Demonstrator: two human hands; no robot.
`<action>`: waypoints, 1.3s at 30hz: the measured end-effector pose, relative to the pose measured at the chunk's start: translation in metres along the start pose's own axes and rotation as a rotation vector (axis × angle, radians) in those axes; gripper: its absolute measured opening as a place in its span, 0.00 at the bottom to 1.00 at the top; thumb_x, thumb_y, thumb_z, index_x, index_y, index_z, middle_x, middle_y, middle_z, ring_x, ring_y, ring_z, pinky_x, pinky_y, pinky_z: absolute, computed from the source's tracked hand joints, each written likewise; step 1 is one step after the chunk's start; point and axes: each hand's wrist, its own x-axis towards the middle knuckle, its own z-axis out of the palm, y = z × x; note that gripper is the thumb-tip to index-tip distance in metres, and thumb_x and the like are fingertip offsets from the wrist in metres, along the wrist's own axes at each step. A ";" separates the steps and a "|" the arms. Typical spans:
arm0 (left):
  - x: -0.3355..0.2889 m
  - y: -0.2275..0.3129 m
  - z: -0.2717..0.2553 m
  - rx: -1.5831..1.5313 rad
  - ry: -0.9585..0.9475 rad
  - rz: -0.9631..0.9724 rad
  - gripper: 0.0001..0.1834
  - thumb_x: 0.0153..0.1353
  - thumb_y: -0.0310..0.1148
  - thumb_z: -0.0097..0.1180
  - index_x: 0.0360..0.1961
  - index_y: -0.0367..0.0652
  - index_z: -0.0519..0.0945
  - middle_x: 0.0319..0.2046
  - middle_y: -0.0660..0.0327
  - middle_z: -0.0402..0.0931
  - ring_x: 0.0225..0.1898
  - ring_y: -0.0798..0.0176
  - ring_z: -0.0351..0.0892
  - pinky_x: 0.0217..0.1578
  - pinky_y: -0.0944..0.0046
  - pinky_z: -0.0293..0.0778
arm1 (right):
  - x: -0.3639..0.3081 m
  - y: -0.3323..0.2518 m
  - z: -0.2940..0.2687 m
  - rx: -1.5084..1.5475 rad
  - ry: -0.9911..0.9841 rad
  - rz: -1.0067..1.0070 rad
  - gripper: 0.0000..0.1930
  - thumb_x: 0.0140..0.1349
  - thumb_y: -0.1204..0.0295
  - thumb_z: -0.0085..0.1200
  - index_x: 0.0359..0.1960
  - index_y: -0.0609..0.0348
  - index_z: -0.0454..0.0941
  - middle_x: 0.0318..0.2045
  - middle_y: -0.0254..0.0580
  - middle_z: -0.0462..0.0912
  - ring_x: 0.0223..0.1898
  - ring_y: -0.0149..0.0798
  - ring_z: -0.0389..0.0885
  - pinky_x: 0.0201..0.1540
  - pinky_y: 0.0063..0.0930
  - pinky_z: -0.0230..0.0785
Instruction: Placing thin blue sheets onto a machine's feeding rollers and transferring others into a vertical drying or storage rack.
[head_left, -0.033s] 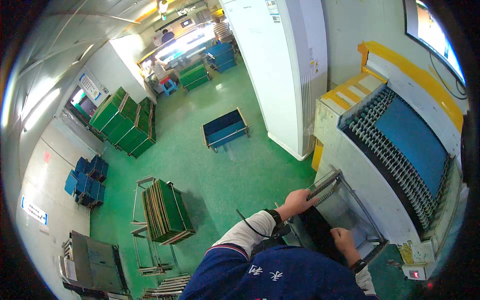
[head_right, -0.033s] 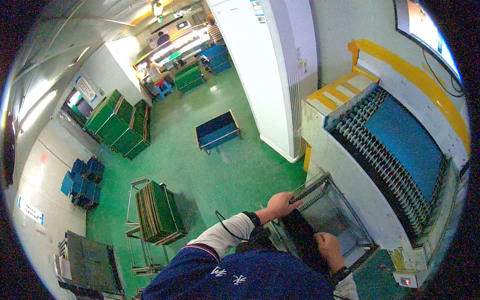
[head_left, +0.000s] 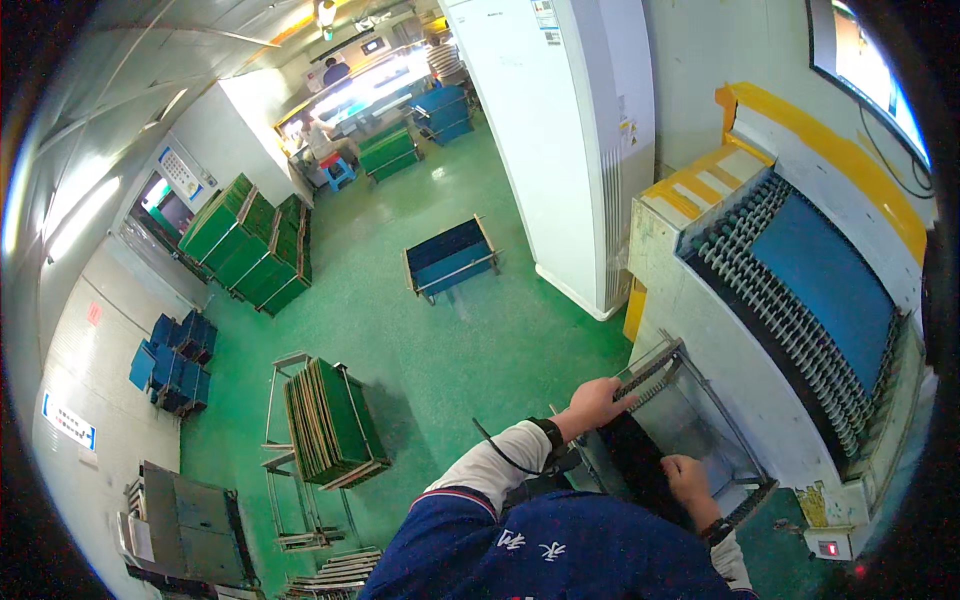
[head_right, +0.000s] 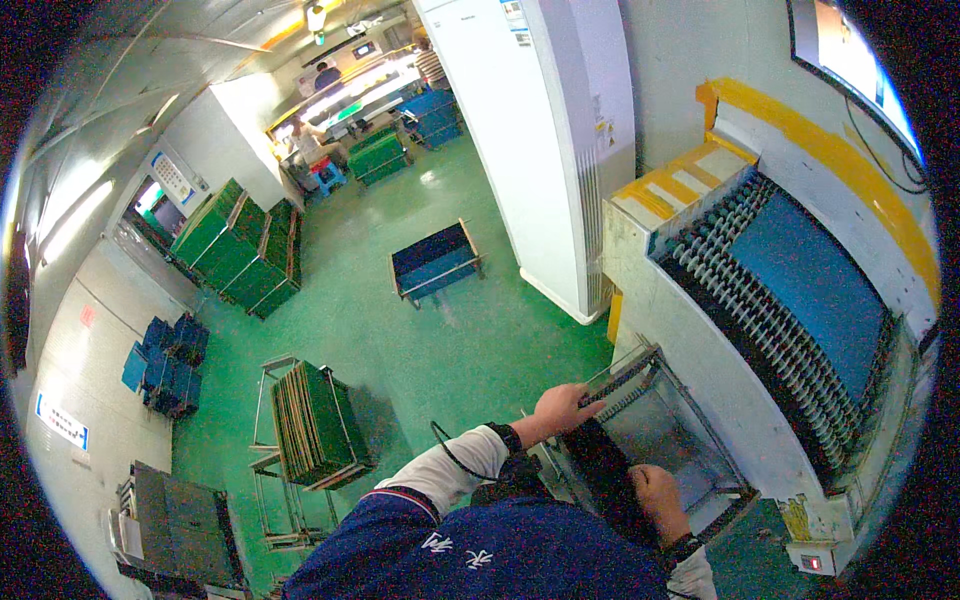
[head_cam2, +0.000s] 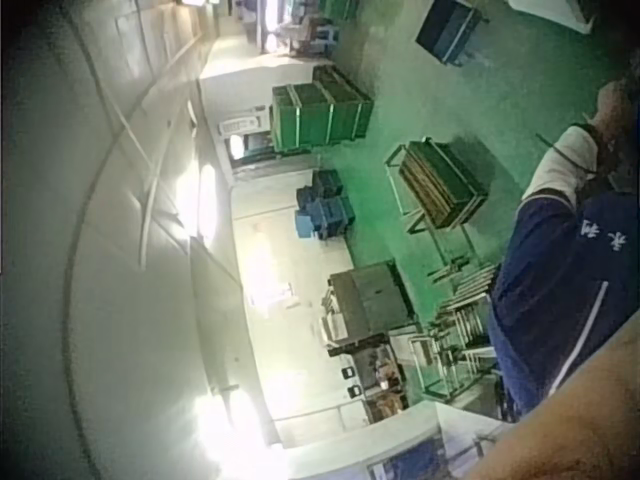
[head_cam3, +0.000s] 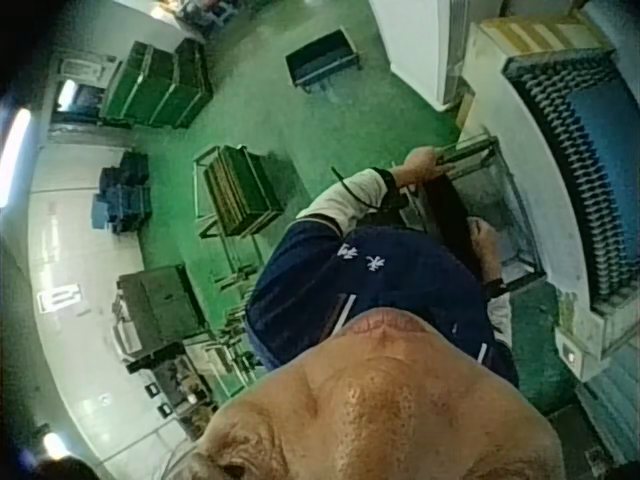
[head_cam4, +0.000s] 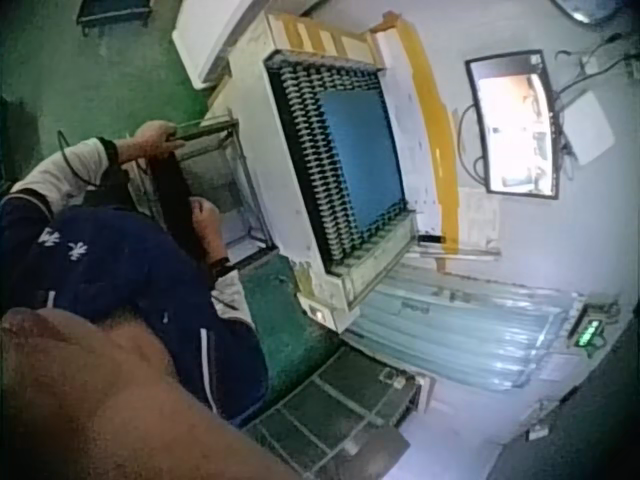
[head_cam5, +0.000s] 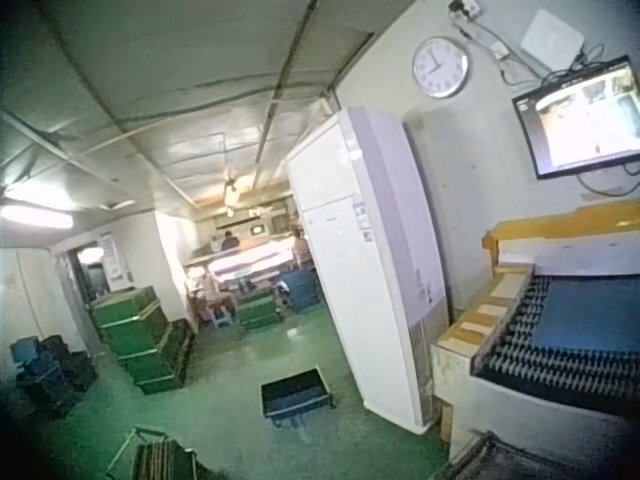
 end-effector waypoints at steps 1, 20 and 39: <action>0.000 0.000 -0.001 0.003 -0.001 0.001 0.32 0.64 0.63 0.55 0.35 0.38 0.81 0.35 0.44 0.82 0.40 0.36 0.82 0.42 0.41 0.76 | 0.000 -0.001 0.001 -0.007 0.012 -0.008 0.18 0.69 0.60 0.55 0.42 0.65 0.86 0.39 0.56 0.88 0.44 0.55 0.87 0.48 0.41 0.76; -0.002 0.000 0.000 0.010 0.008 -0.014 0.33 0.65 0.64 0.55 0.34 0.38 0.81 0.35 0.44 0.81 0.40 0.36 0.82 0.42 0.43 0.77 | 0.009 0.013 0.009 -0.159 -0.084 0.023 0.17 0.66 0.60 0.56 0.40 0.63 0.85 0.38 0.63 0.84 0.44 0.65 0.82 0.46 0.52 0.73; -0.002 0.003 -0.003 0.008 0.001 -0.007 0.32 0.66 0.63 0.53 0.36 0.39 0.81 0.36 0.43 0.81 0.41 0.35 0.81 0.42 0.41 0.76 | 0.010 0.019 0.012 -0.218 -0.088 0.087 0.19 0.66 0.56 0.56 0.37 0.61 0.85 0.37 0.61 0.84 0.43 0.66 0.82 0.44 0.53 0.72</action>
